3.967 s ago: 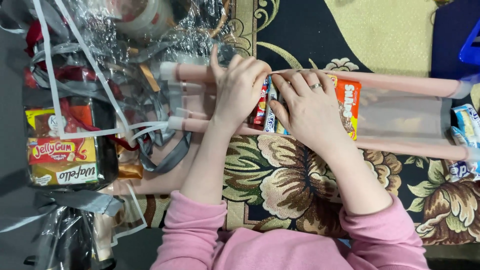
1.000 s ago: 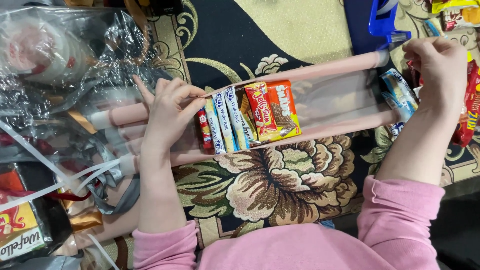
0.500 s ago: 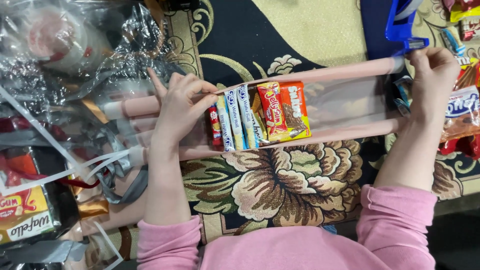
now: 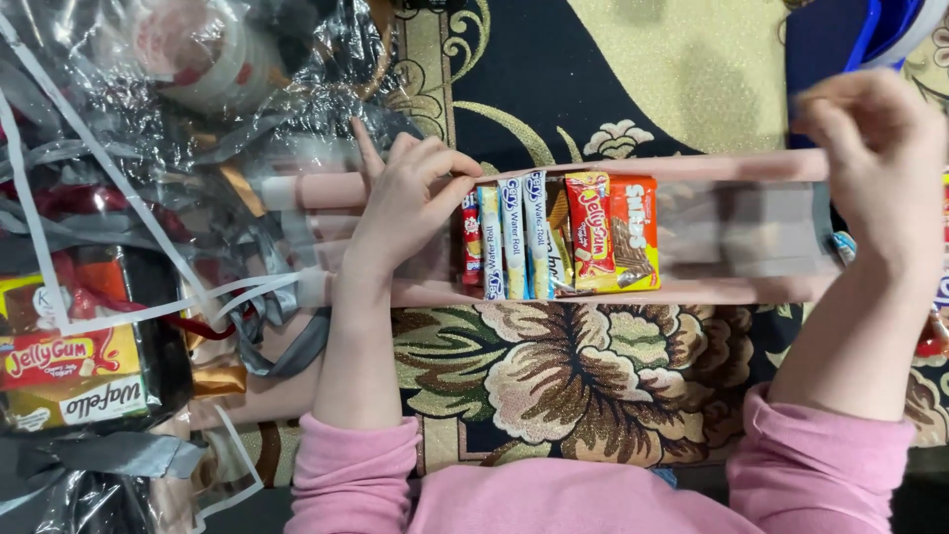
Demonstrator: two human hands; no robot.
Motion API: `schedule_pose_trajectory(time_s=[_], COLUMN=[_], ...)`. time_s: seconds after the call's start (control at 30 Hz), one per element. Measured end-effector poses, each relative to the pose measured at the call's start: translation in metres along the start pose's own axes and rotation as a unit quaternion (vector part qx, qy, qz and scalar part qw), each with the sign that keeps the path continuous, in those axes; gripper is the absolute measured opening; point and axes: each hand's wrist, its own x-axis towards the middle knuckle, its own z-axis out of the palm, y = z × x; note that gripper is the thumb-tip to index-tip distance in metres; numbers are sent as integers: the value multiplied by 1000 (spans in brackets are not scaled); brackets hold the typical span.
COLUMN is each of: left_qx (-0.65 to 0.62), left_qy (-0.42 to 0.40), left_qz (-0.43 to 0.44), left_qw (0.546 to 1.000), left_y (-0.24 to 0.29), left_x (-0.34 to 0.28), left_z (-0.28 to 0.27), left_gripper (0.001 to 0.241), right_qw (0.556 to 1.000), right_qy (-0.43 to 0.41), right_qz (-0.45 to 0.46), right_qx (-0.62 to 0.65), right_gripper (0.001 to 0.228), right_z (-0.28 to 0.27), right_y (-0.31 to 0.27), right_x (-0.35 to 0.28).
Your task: Arranging various snack bars and candies on a decorative film and wrapping them into a bundle.
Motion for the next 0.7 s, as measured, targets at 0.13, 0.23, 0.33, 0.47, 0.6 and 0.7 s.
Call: schedule_pose_trajectory(time_s=[0.13,0.23,0.33,0.47,0.6,0.7], left_qx=[-6,6,3,4,-66,-66], left_qy=[-1,-13,-15,-10,46,46], left_qz=[-5,-14,-18,-14,-22,-23], left_qw=[1000,1000,1000,1000,997,996], left_y=[2,6,10,4,-3,-9], left_x=[1,1,2,2,2,1], left_z=[1,-3,-4,0,6,9], left_gripper=[25,22,21,17,20,24], right_qw=[961,932,893,854,836,810], right_qy=[-238,-335,-417,-475,-509,-531], right_qz=[128,-137,-159,-201,-158,-175], right_qx=[54,-5,-47,-73,-131,-178], right_gripper=[10,9,8,4,13,15], right_z=[51,89,118,142,150,156], right_y=[-141,-137,-161,-170,-190,-196], right_x=[44,72,83,92,94,94])
